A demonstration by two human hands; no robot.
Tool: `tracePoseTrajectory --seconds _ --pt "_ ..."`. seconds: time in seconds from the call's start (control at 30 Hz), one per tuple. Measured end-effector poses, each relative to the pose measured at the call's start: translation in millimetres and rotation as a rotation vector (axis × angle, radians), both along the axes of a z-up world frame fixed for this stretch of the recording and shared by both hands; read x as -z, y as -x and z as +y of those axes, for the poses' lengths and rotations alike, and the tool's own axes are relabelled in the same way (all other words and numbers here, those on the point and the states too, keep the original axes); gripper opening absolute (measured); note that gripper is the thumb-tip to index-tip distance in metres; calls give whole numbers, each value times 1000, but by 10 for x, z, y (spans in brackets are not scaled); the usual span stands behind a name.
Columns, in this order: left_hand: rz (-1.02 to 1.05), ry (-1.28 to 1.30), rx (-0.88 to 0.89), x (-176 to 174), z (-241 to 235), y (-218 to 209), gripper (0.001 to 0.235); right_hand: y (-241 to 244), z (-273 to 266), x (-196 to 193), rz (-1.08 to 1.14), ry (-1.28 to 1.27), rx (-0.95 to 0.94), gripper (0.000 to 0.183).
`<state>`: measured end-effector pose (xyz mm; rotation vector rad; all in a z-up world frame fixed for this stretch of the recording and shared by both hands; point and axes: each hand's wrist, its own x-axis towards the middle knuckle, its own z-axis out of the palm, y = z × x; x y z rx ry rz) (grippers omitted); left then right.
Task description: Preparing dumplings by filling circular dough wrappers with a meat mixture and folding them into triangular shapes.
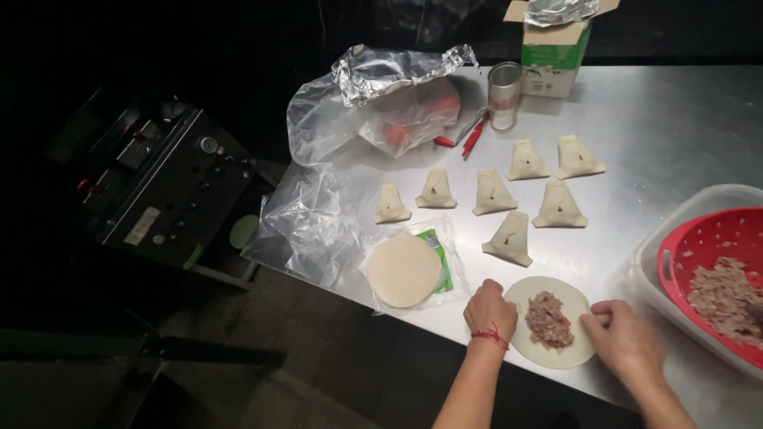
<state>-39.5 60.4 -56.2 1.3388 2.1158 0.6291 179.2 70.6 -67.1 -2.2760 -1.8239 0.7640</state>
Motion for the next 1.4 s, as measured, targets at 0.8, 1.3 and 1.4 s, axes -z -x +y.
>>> tracePoseTrajectory --seconds 0.8,1.3,1.4 --pt "-292 -257 -84 -379 -277 -344 16 352 -331 -123 411 -138 13 31" --pt "245 -673 399 -126 -238 -500 13 312 849 156 76 106 -156 34" --pt "256 -566 448 -126 -223 -509 15 249 1003 365 254 183 -147 42"
